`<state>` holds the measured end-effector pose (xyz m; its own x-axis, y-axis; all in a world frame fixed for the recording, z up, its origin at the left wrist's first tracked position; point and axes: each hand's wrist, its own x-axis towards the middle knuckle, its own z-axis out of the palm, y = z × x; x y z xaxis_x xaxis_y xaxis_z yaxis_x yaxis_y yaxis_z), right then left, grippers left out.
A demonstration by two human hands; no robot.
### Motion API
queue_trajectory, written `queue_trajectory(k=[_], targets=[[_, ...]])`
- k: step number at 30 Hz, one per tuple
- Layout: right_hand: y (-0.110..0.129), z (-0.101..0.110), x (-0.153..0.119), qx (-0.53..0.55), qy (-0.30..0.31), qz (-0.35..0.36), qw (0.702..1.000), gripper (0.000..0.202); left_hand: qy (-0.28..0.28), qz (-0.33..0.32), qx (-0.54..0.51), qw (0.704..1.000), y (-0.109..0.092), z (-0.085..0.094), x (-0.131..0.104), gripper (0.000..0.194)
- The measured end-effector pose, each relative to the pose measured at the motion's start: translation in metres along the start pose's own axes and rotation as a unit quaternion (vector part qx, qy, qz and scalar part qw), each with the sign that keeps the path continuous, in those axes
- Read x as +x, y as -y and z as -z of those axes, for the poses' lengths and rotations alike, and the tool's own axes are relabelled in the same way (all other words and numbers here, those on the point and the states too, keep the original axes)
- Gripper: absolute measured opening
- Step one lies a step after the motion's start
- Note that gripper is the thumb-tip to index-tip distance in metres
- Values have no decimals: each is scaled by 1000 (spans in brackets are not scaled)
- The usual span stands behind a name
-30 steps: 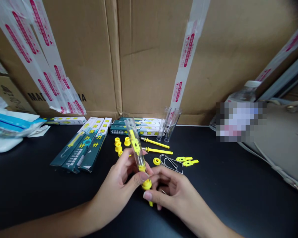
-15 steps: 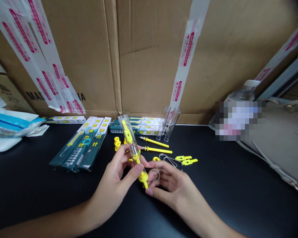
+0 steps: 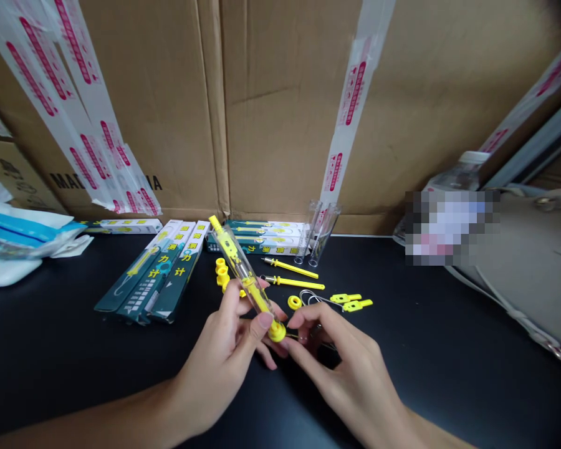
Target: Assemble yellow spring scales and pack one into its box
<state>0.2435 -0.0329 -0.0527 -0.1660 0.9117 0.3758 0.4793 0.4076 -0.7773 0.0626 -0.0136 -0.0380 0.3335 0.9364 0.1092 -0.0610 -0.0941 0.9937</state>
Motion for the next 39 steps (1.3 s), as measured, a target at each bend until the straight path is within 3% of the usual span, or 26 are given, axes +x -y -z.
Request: queue_trajectory(k=[10, 18, 25, 31, 39], targets=[[8, 3, 5, 16, 15, 4, 1000, 7, -39, -29, -59, 997, 2, 1, 6, 34], [2, 2, 7, 150, 43, -105, 982, 13, -62, 7, -115, 991, -4, 1, 13, 46], [3, 3, 6, 163, 6, -102, 981, 15, -52, 39, -80, 995, 1, 4, 12, 51], [5, 3, 8, 197, 14, -132, 971, 19, -59, 5, -15, 998, 1, 6, 9, 40], [6, 4, 12, 253, 25, -191, 948, 32, -55, 0, -63, 997, -2, 6, 11, 43]])
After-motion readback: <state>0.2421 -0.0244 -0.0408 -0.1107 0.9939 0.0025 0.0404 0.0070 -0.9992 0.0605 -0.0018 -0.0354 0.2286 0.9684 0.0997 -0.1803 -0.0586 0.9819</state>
